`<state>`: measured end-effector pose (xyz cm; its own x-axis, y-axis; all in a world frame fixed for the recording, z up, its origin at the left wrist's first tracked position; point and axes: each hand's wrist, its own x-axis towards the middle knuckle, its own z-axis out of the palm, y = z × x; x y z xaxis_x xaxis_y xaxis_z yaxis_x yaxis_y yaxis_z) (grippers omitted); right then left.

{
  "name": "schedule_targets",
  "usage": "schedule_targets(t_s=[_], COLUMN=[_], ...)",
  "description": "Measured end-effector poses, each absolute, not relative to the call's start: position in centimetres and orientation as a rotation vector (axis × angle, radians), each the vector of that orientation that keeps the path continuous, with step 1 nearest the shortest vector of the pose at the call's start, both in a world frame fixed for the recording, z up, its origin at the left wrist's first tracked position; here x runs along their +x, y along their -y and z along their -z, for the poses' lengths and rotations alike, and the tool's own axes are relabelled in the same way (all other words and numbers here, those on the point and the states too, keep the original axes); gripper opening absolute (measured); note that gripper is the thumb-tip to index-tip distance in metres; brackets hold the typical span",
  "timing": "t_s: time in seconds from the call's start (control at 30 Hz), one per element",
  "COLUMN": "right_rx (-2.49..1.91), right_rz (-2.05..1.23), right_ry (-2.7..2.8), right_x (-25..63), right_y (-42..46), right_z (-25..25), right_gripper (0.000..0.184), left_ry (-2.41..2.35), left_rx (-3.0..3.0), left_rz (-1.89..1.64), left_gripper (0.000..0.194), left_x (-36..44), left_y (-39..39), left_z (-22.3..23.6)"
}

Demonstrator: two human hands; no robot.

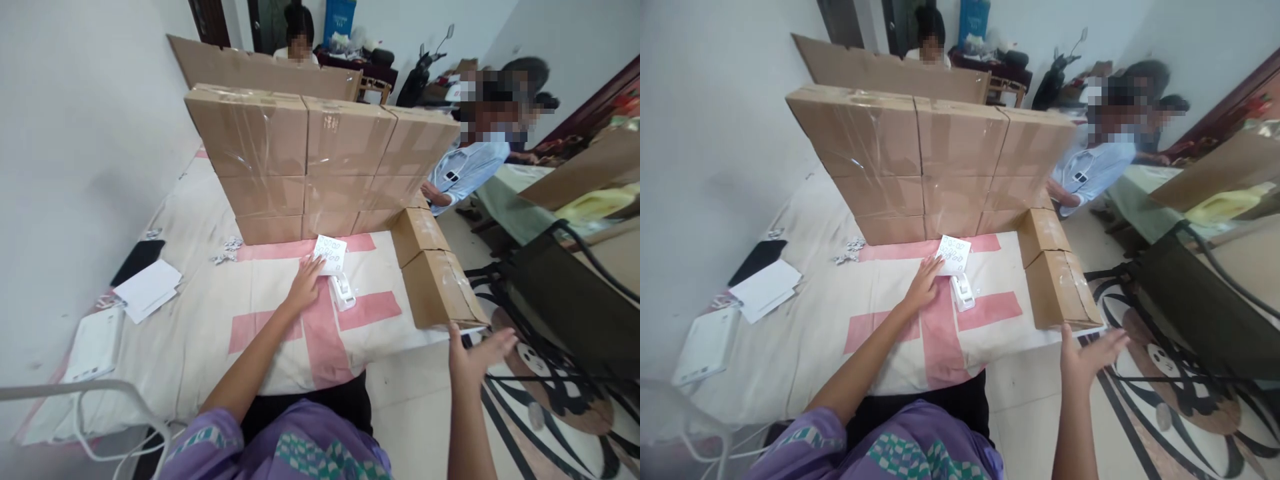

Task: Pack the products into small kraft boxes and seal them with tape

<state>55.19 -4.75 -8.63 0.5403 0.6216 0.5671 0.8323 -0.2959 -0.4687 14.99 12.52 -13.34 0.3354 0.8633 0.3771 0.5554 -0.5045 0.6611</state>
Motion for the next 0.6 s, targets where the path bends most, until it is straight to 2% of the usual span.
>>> schedule_targets(t_s=[0.1,0.2,0.3,0.43,0.53,0.6], right_rx=[-1.849,-1.613,-1.481,-1.265,-1.022,-0.959], right_rz=[0.719,0.832,0.713,0.436,0.188,0.051], right_ry=[1.197,1.36,1.529,1.82,2.116,2.391], right_x=[52.2,46.9,40.0,29.2,19.6,12.3], right_y=[5.5,3.3,-1.0,-7.6,-12.6,-16.0], right_z=[7.0,5.6,4.3,2.7,1.1,0.2], right_gripper=[0.097,0.075,0.052,0.026,0.019,0.022], left_ry=[-1.398,-1.644,-1.855,-1.926,-1.857,-1.804], left_rx=[2.079,1.876,1.636,1.474,1.479,1.48], left_rz=[-1.204,-1.407,-1.51,-1.519,-1.514,-1.533], left_gripper=[0.076,0.064,0.05,0.034,0.026,0.024], left_x=[9.1,2.0,-3.8,-7.8,-8.9,-9.4], left_y=[-12.1,-12.9,-15.2,-18.8,-20.5,-21.0], left_z=[13.3,13.4,13.9,15.1,16.0,16.4])
